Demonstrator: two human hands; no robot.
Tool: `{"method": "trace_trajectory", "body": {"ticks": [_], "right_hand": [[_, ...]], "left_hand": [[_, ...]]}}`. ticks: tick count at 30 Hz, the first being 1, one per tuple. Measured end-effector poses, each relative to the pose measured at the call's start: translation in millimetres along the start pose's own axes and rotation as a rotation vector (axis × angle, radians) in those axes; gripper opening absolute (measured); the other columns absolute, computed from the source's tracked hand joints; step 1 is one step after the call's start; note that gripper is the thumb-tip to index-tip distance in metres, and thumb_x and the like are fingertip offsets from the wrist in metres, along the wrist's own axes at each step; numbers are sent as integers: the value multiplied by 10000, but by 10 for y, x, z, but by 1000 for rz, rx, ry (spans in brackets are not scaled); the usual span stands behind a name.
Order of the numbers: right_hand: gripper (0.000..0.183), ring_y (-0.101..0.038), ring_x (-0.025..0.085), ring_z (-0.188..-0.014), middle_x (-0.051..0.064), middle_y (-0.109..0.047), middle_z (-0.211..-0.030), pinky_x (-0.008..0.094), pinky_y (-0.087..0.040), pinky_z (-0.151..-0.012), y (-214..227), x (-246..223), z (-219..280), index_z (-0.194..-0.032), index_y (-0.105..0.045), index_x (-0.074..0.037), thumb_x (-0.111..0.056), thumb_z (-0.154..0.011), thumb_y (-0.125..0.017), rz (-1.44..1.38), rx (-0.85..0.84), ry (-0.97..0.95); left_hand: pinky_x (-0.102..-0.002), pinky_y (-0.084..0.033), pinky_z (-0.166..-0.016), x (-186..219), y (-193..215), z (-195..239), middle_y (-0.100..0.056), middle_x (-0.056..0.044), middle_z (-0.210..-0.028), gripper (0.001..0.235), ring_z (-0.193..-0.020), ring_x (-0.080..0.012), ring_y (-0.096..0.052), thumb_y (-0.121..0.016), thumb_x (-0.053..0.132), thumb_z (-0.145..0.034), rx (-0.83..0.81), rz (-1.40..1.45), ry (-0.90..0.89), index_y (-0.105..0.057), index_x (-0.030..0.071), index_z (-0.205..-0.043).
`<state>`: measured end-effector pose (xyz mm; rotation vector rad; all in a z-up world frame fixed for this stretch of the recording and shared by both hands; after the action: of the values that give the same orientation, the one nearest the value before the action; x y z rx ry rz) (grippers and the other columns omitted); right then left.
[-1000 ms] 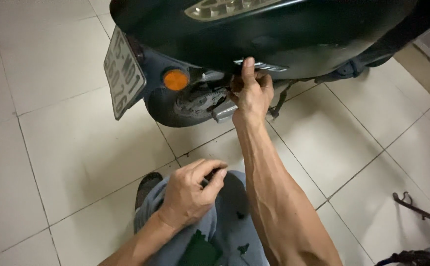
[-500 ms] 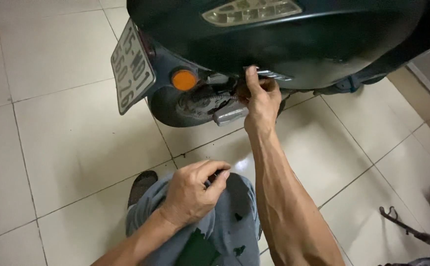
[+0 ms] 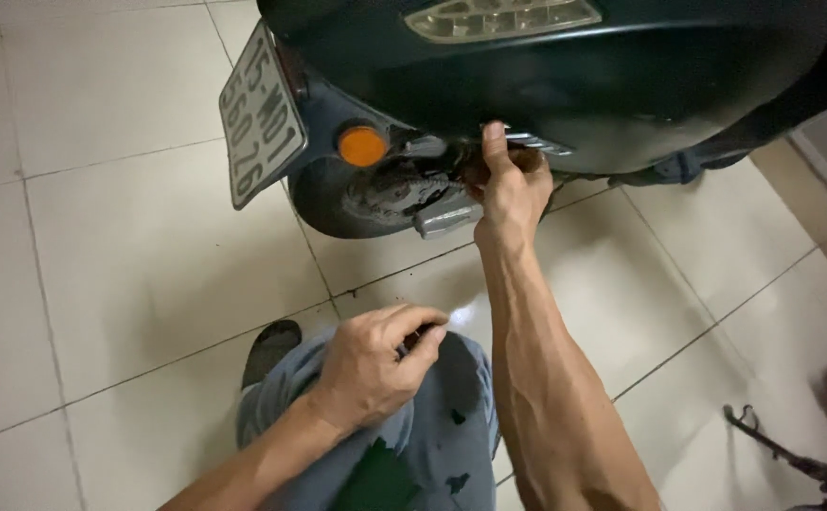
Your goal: The person peels a small sticker from its backing and applies it to the rear side panel of a dark green scooter. They smooth the sticker with their fingers, then handle a roll of green tape and a small white object before returning to the scooter to press the sticker firmly.
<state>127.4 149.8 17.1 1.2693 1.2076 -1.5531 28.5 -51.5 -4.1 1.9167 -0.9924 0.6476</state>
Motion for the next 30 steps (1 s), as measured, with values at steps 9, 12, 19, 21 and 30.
{"method": "trace_trajectory", "body": {"ticks": [9,12,19,21,30], "right_hand": [[434,-558,149,-721,27,-600,-842,362,-473,-642,23,-10,50,-1027,-581,-102,-413,-794,-776,69,-164,180],[311,-483,99,-622,-12,-606,-752,343,-404,-551,5,36,-99,-914,-645,-110,-321,-785,-835,0,-115,236],[497,-732,232,-717,99,-708,-719,372,-568,-593,146,104,-265,-813,-727,-69,-495,-680,-944,406,155,320],[496,-726,235,-689,97,-695,-698,386,-558,-583,107,77,-236,-792,-715,-71,-504,-684,-932,382,135,327],[497,-690,250,-750,178,-690,-806,411,-579,-587,162,89,-335,-940,-719,40,-407,-797,-882,222,-4,293]], "left_hand": [[-383,-566,-652,2,-26,9,-771,-74,-898,194,-766,-252,-727,-606,210,-948,-24,-17,-9,-739,79,-1002],[-411,-579,-649,-43,-40,-25,-783,-64,-895,187,-773,-262,-738,-635,217,-935,0,15,1,-762,94,-997],[-418,-617,-618,2,-23,-8,-786,-171,-830,174,-787,-374,-756,-700,193,-896,-2,114,125,-783,84,-1003],[-410,-610,-600,-22,-20,-16,-781,-156,-806,166,-763,-359,-753,-698,204,-897,9,85,104,-780,98,-995],[-405,-603,-574,18,-5,-55,-778,-133,-767,133,-734,-351,-750,-703,187,-885,28,99,86,-776,107,-964]]}}
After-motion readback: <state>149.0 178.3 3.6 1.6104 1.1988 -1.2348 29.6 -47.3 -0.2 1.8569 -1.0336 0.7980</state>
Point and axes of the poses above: each hand's wrist, its own z-axis away from the middle knuckle, its own y-axis out of the back of the hand, x = y × z, the point moved 4 cm from there along -z, towards the middle knuckle
